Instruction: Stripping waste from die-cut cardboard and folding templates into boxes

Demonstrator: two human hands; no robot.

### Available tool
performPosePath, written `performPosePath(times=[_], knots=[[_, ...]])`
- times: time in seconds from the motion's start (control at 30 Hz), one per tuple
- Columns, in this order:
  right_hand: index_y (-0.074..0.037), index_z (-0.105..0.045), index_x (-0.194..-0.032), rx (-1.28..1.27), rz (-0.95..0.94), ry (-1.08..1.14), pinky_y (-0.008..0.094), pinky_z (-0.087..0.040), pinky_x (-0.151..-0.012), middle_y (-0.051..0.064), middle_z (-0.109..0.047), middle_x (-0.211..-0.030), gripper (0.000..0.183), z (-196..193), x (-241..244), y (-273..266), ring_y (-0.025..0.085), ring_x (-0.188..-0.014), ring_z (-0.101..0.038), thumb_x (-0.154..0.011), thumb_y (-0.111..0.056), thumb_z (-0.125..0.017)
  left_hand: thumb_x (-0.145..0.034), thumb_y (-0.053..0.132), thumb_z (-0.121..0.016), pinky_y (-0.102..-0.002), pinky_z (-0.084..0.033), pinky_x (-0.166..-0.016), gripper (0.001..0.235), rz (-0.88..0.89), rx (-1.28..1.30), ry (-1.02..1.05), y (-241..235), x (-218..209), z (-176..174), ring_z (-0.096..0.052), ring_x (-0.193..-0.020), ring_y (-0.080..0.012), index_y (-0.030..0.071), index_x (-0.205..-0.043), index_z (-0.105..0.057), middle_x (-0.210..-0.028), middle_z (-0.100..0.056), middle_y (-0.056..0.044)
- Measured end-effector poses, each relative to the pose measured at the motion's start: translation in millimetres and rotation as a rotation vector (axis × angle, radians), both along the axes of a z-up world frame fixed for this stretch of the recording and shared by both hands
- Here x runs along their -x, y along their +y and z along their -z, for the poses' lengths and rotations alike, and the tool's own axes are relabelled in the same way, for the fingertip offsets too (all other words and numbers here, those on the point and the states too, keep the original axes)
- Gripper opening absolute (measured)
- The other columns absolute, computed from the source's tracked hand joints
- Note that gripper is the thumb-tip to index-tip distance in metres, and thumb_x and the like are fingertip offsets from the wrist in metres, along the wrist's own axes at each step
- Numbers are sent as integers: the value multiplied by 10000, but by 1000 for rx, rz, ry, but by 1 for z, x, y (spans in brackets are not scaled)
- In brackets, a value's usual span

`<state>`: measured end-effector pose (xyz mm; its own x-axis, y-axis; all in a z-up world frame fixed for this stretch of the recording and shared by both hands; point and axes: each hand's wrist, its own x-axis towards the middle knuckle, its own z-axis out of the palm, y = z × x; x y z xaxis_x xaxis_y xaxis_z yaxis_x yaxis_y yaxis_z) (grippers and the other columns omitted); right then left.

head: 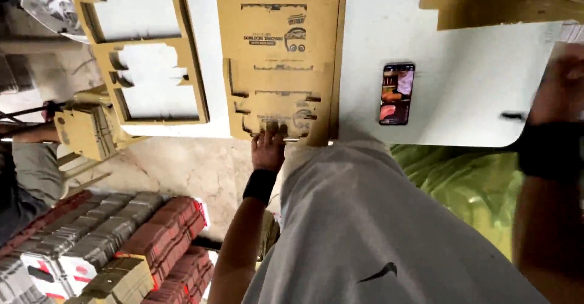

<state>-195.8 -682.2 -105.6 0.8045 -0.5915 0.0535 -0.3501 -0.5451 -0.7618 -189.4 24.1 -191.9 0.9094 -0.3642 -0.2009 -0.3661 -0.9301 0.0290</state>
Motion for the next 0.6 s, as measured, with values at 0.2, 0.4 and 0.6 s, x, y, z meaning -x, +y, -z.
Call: performPosePath(times=[0.2,0.4,0.6], knots=[[-104,-696,-1247,-236,76,245,306,-500,-697,76,-656,-866,220,-18,60,200,196,-731,-647,-1039,-133,-629,-940,397,-625,-316,-577,-844,172,233,78,-151,-3,-28,-60,-734,-812,-168,323,-1088,-674,-831,-658,50],[-129,-749,-1140,-245,12,425,425,-545,-746,103,-726,-843,168,-35,89,292,264,-788,-706,-1027,-127,-624,-912,381,-637,-379,-588,-732,104,334,231,274,-6,-96,-144,-747,-744,-247,361,-898,-738,-736,-706,4],[-192,-721,-1127,-349,140,353,314,-520,-750,13,-692,-797,187,-58,73,347,140,-777,-663,-1039,-100,-585,-892,226,-693,-551,-598,-695,133,240,602,432,-34,-215,-266,-732,-796,-429,115,-955,-732,-798,-732,-150]])
